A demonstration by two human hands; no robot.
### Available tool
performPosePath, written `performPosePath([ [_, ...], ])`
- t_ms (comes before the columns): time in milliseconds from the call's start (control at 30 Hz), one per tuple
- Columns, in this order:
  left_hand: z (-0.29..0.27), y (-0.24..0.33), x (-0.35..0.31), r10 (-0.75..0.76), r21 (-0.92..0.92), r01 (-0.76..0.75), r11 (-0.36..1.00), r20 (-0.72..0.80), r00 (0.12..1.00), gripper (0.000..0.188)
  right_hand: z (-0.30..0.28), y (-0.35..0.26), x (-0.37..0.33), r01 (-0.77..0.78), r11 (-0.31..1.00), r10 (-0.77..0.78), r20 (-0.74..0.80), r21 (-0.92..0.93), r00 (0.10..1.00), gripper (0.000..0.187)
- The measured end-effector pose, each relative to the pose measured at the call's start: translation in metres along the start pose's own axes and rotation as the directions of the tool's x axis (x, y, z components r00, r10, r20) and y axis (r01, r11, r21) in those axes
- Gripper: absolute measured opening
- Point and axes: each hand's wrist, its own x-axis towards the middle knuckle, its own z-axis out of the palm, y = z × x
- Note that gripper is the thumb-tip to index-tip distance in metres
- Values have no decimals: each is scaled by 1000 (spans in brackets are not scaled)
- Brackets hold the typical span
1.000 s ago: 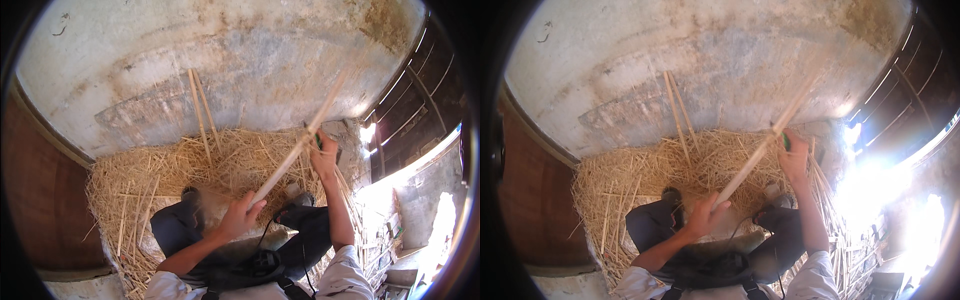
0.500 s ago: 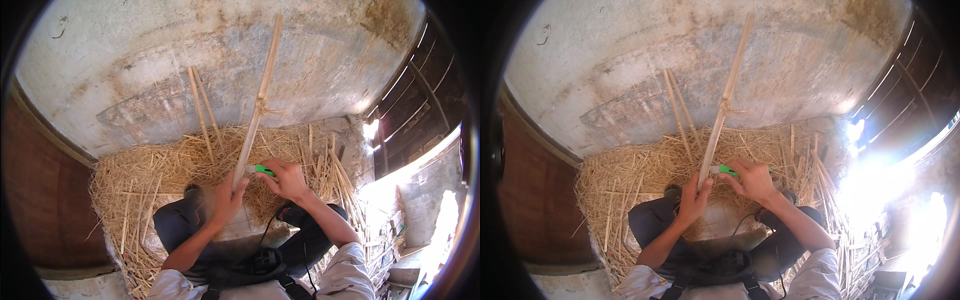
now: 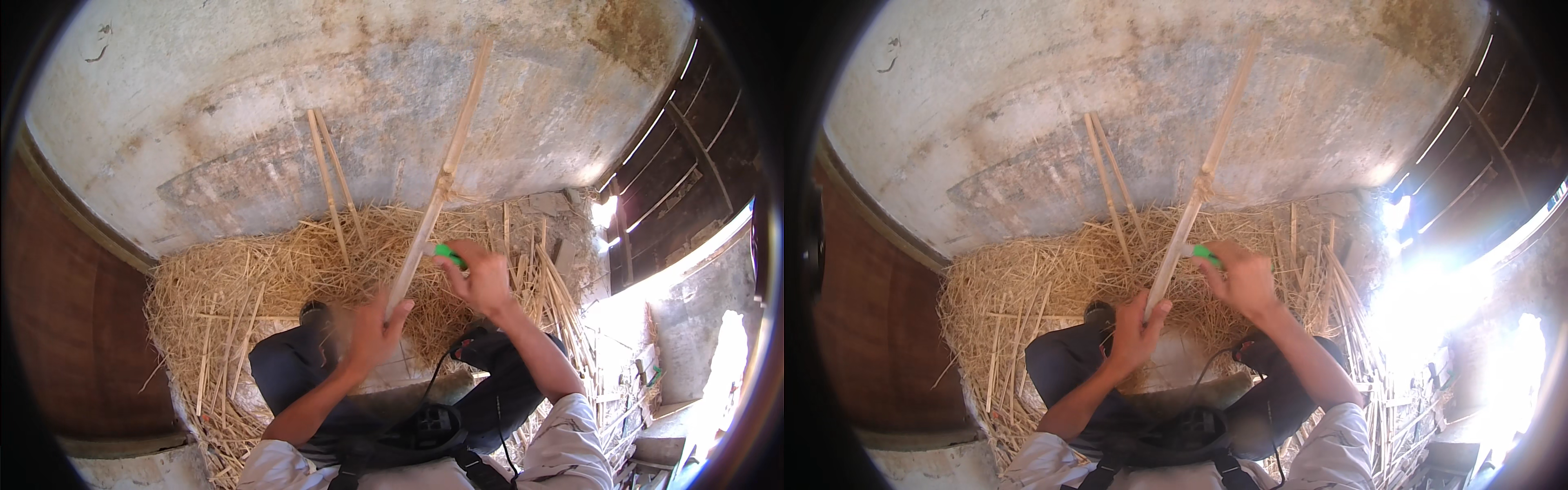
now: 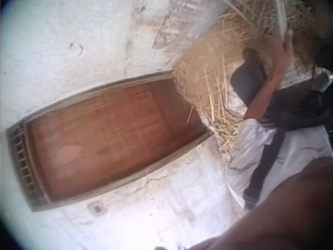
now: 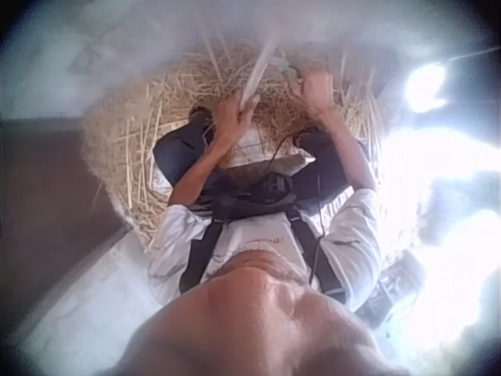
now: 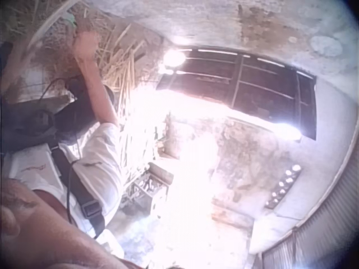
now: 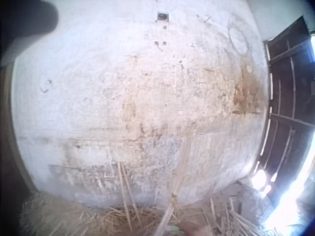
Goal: The person uses a green-handled knife to shave and smooth the outer layer of a long bamboo stick by hand, rotating the stick and scraping it repeatedly.
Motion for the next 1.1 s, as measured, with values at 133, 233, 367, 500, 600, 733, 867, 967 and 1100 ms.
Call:
performPosePath([
  [133,1,2,-5,-57,-21,58,998,52,997,29,-16,23,14,-77,994,70,-95,-72,993,28],
  [233,1,2,-4,-70,-35,73,997,79,994,29,-20,26,13,-89,996,89,-100,3,991,26],
  [367,7,-5,-3,-89,-127,97,987,68,994,32,-13,11,3,-16,998,16,-1,60,1000,25],
  [500,7,-1,-1,-132,-281,145,949,65,989,38,10,-9,-16,127,984,-137,81,124,987,25],
  [600,6,-5,1,-93,-255,107,961,68,993,42,14,-14,-19,137,982,-149,92,129,985,25],
  [733,3,-3,0,-99,-184,105,977,45,994,40,10,-14,-15,69,991,-82,109,113,991,26],
  [867,2,-5,0,-82,-139,85,987,22,996,40,6,-15,-9,60,996,-67,108,63,992,24],
  [967,2,-6,0,-70,-115,73,991,26,997,40,1,-13,-6,34,998,-39,94,52,995,25],
  [1100,-2,2,-1,-96,-90,100,991,51,994,40,-3,-8,0,16,999,-18,59,38,998,25],
])
